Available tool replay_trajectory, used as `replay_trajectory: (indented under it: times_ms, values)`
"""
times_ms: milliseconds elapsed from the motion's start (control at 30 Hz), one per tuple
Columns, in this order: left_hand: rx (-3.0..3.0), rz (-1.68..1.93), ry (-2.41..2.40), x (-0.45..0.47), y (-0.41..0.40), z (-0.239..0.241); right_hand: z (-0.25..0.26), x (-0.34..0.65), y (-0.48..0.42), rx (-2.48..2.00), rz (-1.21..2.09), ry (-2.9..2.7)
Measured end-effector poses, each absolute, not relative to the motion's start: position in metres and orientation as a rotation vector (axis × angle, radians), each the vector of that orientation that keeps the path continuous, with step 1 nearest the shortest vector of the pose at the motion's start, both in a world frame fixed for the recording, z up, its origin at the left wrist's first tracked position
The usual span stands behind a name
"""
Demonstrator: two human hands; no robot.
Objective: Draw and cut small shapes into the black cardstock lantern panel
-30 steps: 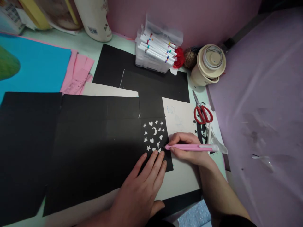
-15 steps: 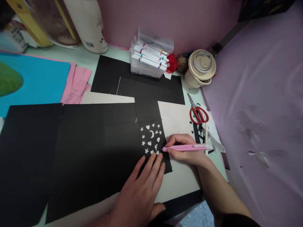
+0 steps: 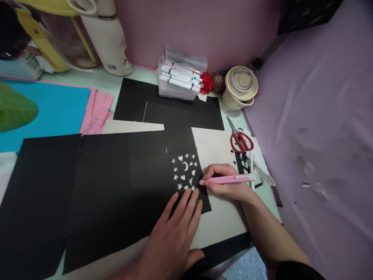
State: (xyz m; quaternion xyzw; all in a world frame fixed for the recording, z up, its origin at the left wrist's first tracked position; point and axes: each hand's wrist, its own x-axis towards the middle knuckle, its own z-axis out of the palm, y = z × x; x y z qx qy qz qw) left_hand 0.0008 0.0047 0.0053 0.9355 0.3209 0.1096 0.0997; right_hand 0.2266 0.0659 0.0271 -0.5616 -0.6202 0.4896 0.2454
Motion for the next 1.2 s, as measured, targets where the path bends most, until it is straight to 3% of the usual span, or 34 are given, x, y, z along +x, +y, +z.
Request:
replay_trajectory:
  times_ms: [800, 1200]
  values:
    - [2.775, 0.291, 0.937, 0.001, 0.005, 0.006, 0.028, 0.220, 0.064, -1.456, 1.194, -1.697]
    - [2.770, 0.322, 0.906, -0.001, 0.005, 0.005, 0.027, 0.180, 0.017, -1.748, 0.867, -1.127]
